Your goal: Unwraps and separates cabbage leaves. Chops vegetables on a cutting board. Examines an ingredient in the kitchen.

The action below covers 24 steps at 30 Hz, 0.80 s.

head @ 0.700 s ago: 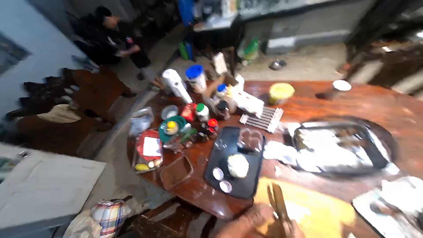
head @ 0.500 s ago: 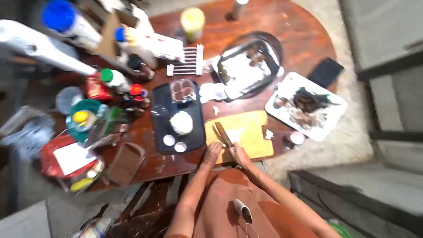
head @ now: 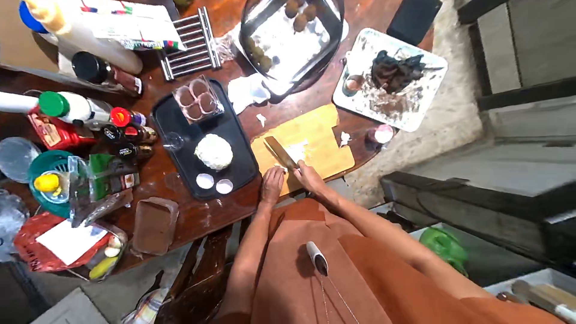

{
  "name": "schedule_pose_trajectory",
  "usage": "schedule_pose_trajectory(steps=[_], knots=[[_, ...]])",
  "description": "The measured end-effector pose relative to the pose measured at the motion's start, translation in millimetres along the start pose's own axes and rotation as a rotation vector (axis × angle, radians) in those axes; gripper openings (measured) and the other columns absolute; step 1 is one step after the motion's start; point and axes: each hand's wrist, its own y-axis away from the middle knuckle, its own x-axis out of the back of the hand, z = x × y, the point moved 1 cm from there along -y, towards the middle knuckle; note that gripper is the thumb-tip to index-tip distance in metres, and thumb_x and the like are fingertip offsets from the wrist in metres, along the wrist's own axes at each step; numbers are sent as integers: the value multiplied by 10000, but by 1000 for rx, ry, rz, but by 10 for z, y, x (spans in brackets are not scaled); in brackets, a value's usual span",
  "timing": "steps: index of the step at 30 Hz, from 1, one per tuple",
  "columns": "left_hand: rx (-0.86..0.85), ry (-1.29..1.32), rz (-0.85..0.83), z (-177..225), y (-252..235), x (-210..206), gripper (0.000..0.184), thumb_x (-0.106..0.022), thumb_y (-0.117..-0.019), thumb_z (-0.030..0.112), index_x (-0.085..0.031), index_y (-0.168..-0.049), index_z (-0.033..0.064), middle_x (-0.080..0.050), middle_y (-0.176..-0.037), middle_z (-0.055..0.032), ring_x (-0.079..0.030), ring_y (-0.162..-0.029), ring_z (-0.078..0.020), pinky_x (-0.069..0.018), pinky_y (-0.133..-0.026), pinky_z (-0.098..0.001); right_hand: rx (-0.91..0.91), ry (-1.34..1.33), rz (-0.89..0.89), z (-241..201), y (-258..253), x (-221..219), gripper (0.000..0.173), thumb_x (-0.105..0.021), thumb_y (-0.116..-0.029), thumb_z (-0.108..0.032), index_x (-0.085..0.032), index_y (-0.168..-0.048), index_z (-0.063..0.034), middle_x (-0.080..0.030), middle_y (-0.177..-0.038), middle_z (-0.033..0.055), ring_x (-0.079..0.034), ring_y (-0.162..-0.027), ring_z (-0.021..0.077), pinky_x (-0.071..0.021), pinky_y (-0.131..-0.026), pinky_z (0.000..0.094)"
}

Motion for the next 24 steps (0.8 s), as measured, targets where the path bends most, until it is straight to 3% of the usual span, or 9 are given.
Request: schedule_pose_trajectory(steps=[6, 9, 20, 24], knots=[[-24, -57, 10, 24, 1, 0, 226, -666, -991, 243, -741, -1130, 80, -694, -1223, -114, -643, -1195, -267, -520, -1051, -407, 36, -16, 28, 28, 4, -23, 272, -478, -1085, -304, -551, -1166, -55, -637, -775, 145, -674, -707, 325, -564, -653, 526], [-29, -76, 39, 36, -13, -13, 207, -651, -1004, 230, -745, -1061, 54, -704, -1176, -119, -663, -1149, -262, -538, -1019, -397, 38, -12, 35, 36, -2, -37, 269, -473, -1084, -303, -557, -1155, -57, -637, -771, 148, -676, -702, 328, -563, -643, 527], [82, -10, 108, 96, -96, 38, 170, -661, -986, 189, -736, -1013, 39, -726, -1099, -94, -669, -1112, -248, -533, -1015, -388, 20, -17, 43, 23, 14, -32, 250, -486, -1081, -294, -554, -1135, -59, -630, -779, 148, -670, -706, 329, -556, -637, 527], [158, 7, 117, 113, -112, 41, 199, -666, -988, 191, -716, -1104, 37, -726, -1066, -107, -683, -1081, -245, -554, -982, -384, 12, -16, 44, 23, 8, -37, 248, -485, -1081, -292, -556, -1138, -61, -634, -773, 144, -673, -705, 328, -559, -633, 522]])
